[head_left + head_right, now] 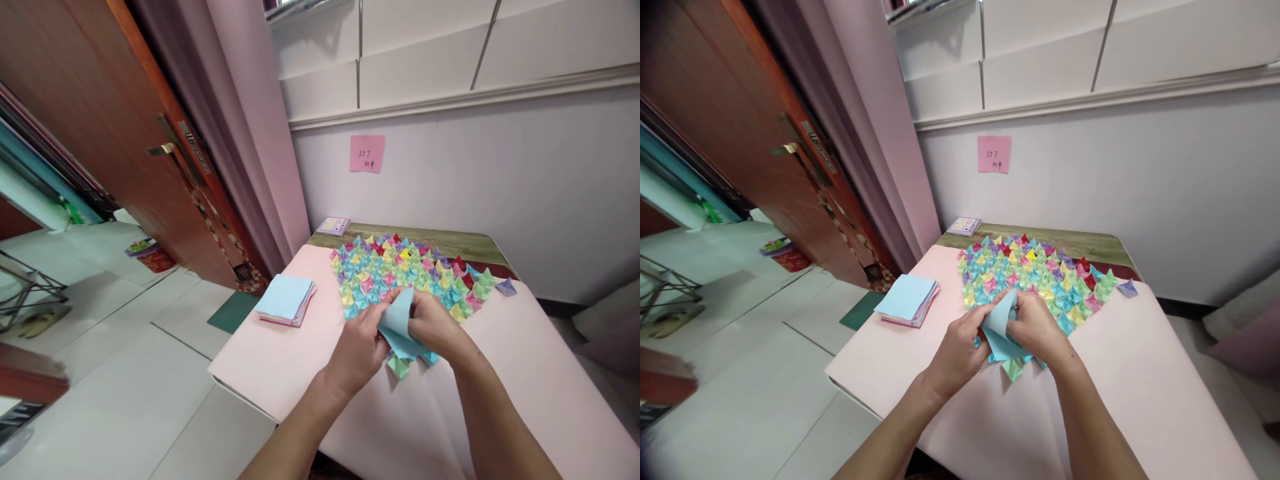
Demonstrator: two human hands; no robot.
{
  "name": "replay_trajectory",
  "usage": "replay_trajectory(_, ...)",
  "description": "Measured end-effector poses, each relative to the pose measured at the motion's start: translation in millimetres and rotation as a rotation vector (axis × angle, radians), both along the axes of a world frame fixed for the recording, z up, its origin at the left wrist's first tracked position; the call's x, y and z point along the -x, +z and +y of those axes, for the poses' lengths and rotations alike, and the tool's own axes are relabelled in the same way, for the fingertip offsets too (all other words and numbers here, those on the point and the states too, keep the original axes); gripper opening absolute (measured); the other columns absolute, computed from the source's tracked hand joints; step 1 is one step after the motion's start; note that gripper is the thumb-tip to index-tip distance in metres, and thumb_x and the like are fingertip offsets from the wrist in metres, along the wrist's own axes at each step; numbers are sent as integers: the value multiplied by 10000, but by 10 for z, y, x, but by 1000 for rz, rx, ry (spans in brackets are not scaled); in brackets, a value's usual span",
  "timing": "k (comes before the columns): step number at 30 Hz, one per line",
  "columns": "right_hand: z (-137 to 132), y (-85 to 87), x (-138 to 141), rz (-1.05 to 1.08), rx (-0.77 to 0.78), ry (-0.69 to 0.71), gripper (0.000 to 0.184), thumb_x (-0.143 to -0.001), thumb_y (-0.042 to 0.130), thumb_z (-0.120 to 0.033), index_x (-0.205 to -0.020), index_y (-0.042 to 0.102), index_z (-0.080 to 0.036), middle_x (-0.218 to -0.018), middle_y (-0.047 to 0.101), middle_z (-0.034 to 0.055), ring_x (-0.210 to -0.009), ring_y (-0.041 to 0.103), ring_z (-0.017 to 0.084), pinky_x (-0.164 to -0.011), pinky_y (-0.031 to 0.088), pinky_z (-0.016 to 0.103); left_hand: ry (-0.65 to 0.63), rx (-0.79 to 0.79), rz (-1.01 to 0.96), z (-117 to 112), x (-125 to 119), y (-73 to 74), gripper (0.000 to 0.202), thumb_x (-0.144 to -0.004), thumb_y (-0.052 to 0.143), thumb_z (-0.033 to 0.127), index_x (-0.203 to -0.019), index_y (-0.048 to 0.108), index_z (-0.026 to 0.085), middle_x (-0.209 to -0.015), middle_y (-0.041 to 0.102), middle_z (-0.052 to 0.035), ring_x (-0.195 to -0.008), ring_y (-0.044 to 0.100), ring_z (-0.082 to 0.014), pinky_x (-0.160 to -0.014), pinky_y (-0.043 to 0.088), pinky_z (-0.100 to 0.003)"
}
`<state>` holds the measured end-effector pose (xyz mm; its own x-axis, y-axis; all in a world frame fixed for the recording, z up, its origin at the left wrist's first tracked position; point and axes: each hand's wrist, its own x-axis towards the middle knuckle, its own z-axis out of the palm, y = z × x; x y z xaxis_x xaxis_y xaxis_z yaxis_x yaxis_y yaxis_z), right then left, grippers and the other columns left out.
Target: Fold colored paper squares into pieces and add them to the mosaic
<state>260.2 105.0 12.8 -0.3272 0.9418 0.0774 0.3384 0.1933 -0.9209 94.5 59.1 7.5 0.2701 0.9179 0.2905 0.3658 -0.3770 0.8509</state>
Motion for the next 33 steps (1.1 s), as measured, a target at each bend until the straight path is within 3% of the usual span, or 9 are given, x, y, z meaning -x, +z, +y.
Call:
replay_trajectory(3, -8, 3, 8, -28, -22, 12, 247, -677, 649, -191, -919, 696, -183, -722, 685, 0, -664, 628, 181, -544, 458, 234, 25, -71, 48, 9, 37, -39, 458, -785, 567, 107, -1224, 620, 226, -1153, 680, -118, -1087, 613, -315, -953, 450, -420)
replay_trajectory(8, -10, 68, -163, 147, 87, 69, 316, -786, 679, -328, -1074, 670, -195, -785, 701, 28, -675, 644, 176, -552, 494, 250, 102, -55, -46, -8, 76, -18, 256, -818, 626, 222, -1058, 714, 229, -984, 718, -123, -986, 653, -298, -904, 478, -379)
replay_trajectory(10, -3, 109, -258, 298, 78, -20, 365, -809, 689, -407, -1114, 655, -210, -982, 713, 70, -853, 677, 213, -656, 546, 283, 179, 56, -203, -4, 54, -9, 175, -821, 652, 311, -941, 722, 203, -889, 724, -112, -835, 676, -259, -775, 519, -339)
replay_trajectory(12, 5, 131, -296, 398, 40, -119, 407, -830, 666, -488, -1146, 642, -233, -1200, 660, 93, -1024, 657, 249, -759, 568, 328, 240, 272, -455, 13, 8, -13, 266, -812, 668, 419, -876, 694, 162, -791, 719, -103, -647, 657, -209, -594, 519, -297)
replay_trajectory(14, 12, 120, -251, 390, 50, -145, 469, -828, 651, -548, -1184, 626, -243, -1252, 634, 102, -1070, 643, 269, -781, 572, 359, 245, 491, -698, 37, -46, -27, 356, -798, 676, 474, -903, 670, 134, -740, 716, -93, -552, 631, -174, -497, 490, -263)
replay_trajectory(17, 25, 46, -84, 272, 111, -101, 537, -763, 721, -555, -1165, 638, -208, -1113, 682, 115, -966, 664, 262, -741, 564, 352, 211, 606, -875, 69, -103, -59, 386, -769, 718, 456, -967, 682, 127, -746, 723, -69, -570, 642, -153, -524, 501, -242)
replay_trajectory(23, 72, -82, 33, 342, 126, -61, 413, -670, 809, -522, -769, 646, -155, -634, 614, 3, -569, 548, 121, -525, 435, 234, 278, 543, -850, 120, -71, -137, 367, -673, 813, 410, -844, 706, 103, -728, 683, -53, -598, 602, -126, -529, 516, -233)
replay_trajectory(27, 101, -97, -37, 304, 132, -66, 414, -642, 826, -518, -700, 629, -158, -562, 568, -17, -519, 476, 101, -481, 357, 219, 333, 539, -903, 165, -6, -143, 348, -654, 821, 416, -778, 685, 120, -688, 640, -27, -600, 577, -117, -484, 504, -210)
replay_trajectory(33, 128, -138, -27, 296, 112, -75, 408, -643, 816, -529, -694, 641, -163, -564, 575, -12, -519, 480, 107, -479, 362, 222, 340, 544, -938, 169, -14, -122, 327, -661, 814, 386, -812, 692, 122, -716, 653, -37, -603, 587, -119, -451, 503, -194)
